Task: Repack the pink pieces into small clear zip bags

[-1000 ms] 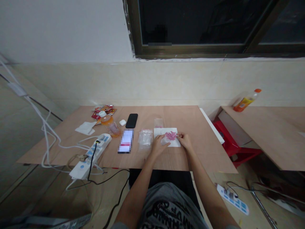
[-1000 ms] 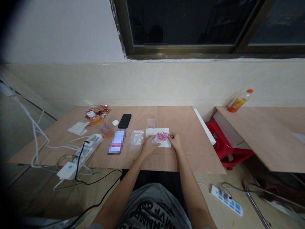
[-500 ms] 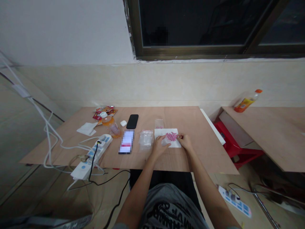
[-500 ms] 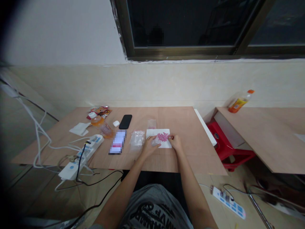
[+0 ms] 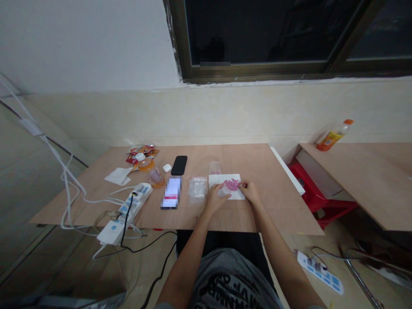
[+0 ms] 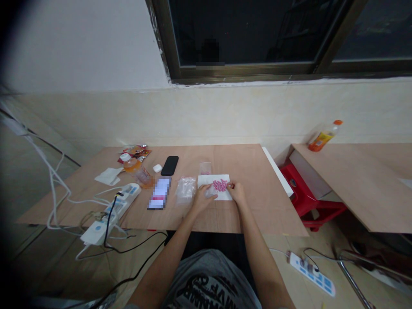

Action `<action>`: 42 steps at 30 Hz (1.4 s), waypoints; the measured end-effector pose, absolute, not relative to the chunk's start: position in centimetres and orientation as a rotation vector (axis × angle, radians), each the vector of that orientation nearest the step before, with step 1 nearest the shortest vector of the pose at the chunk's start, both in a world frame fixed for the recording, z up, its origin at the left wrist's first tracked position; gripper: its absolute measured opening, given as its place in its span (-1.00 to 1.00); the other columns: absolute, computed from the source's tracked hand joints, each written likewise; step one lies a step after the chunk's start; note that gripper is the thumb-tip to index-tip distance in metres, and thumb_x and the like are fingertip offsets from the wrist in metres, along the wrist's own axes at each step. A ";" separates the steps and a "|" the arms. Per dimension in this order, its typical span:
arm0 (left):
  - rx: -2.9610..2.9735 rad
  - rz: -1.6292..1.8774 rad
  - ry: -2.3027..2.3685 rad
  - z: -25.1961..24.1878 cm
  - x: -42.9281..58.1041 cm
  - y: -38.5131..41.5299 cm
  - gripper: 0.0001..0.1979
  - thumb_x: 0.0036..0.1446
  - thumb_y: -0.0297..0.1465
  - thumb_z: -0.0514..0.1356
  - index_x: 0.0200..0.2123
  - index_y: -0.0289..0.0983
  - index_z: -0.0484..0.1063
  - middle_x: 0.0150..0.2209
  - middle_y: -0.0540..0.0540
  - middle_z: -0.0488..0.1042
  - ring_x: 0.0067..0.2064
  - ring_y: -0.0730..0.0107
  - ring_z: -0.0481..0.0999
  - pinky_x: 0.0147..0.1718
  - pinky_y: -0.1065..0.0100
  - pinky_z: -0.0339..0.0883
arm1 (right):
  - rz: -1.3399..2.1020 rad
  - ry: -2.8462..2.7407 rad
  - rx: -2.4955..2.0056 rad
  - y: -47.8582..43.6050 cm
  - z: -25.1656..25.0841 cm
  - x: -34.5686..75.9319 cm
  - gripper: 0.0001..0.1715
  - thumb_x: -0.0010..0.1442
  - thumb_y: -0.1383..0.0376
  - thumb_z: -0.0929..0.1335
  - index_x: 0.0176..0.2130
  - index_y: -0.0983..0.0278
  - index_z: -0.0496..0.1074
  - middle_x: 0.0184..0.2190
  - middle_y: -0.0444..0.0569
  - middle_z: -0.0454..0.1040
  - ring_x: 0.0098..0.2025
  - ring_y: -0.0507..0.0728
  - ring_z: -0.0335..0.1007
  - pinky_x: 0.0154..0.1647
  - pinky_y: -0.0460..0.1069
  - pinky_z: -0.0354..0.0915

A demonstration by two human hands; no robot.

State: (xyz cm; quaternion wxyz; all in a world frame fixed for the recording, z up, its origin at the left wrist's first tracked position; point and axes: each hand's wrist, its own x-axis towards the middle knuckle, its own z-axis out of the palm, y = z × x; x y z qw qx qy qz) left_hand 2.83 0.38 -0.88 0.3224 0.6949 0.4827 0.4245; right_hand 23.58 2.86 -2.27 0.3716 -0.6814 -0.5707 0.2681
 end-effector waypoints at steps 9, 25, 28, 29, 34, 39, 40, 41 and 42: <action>1.838 1.082 1.290 -1.2 2.8 0.5 -0.46 -0.06 -0.32 0.37 0.02 -0.23 0.38 0.00 -0.14 0.43 0.04 0.22 0.41 0.07 0.15 0.29 | 0.677 -1.452 -1.721 3.0 -2.7 23.8 -0.66 0.02 0.16 0.32 -0.31 0.36 0.51 -0.60 -0.11 0.35 -0.55 0.03 0.22 -0.51 -0.10 0.09; 1.850 1.122 1.244 -0.8 2.7 0.3 -0.46 -0.06 -0.32 0.37 0.03 -0.24 0.37 -0.02 -0.15 0.43 0.03 0.24 0.41 0.06 0.17 0.29 | 0.638 -1.582 -1.704 4.7 -1.8 23.8 -0.74 0.07 0.23 0.29 -0.25 0.31 0.45 -0.61 -0.15 0.32 -0.55 0.03 0.19 -0.50 -0.09 0.06; 1.849 1.121 1.240 -0.8 2.7 0.3 -0.46 -0.06 -0.33 0.37 0.03 -0.23 0.37 -0.02 -0.14 0.44 0.03 0.23 0.41 0.06 0.15 0.29 | 0.720 -1.494 -1.579 3.8 -1.6 23.4 -0.66 0.08 0.10 0.31 -0.29 0.31 0.45 -0.61 -0.15 0.31 -0.55 0.03 0.17 -0.51 -0.08 0.06; 1.845 1.121 1.244 -0.8 2.7 0.3 -0.47 -0.06 -0.33 0.37 0.02 -0.23 0.38 -0.02 -0.14 0.44 0.02 0.23 0.41 0.05 0.15 0.30 | 0.781 -1.464 -1.526 3.4 -1.5 23.1 -0.62 0.08 0.05 0.31 -0.30 0.31 0.45 -0.62 -0.16 0.29 -0.56 0.03 0.15 -0.52 -0.08 0.06; 1.829 1.121 1.251 -1.1 2.8 0.5 -0.48 -0.07 -0.35 0.36 0.01 -0.23 0.39 -0.04 -0.13 0.44 0.01 0.23 0.42 0.04 0.15 0.31 | 1.030 -1.475 -1.290 1.5 -0.9 20.9 -0.55 0.02 -0.06 0.37 -0.39 0.29 0.44 -0.56 -0.12 0.37 -0.51 0.04 0.20 -0.43 -0.05 0.16; 1.847 1.124 1.234 -1.1 2.7 0.5 -0.49 -0.05 -0.36 0.35 0.02 -0.21 0.38 -0.02 -0.13 0.43 0.04 0.23 0.41 0.06 0.14 0.30 | 1.108 -1.544 -1.215 0.9 -0.2 19.8 -0.55 0.07 -0.06 0.35 -0.47 0.28 0.44 -0.51 -0.08 0.41 -0.44 0.06 0.25 -0.36 -0.04 0.20; 1.846 1.126 1.234 -1.1 2.7 0.5 -0.49 -0.06 -0.35 0.35 0.02 -0.21 0.38 -0.02 -0.13 0.44 0.04 0.23 0.41 0.06 0.15 0.30 | 1.106 -1.545 -1.215 1.0 -0.2 19.8 -0.54 0.08 -0.06 0.34 -0.48 0.28 0.43 -0.52 -0.08 0.40 -0.45 0.06 0.25 -0.36 -0.04 0.20; 1.845 1.126 1.234 -1.2 2.7 0.5 -0.48 -0.06 -0.34 0.36 0.02 -0.21 0.38 -0.02 -0.13 0.44 0.03 0.23 0.41 0.05 0.15 0.31 | 1.095 -1.539 -1.221 1.1 -0.2 19.9 -0.54 0.08 -0.06 0.34 -0.47 0.29 0.43 -0.53 -0.09 0.40 -0.45 0.05 0.24 -0.37 -0.04 0.20; 1.844 1.125 1.234 -1.2 2.7 0.5 -0.48 -0.06 -0.33 0.36 0.02 -0.22 0.38 -0.02 -0.13 0.44 0.03 0.23 0.41 0.05 0.16 0.31 | 1.074 -1.530 -1.237 1.3 -0.3 20.2 -0.53 0.08 -0.07 0.33 -0.47 0.29 0.43 -0.54 -0.10 0.39 -0.47 0.05 0.24 -0.38 -0.04 0.20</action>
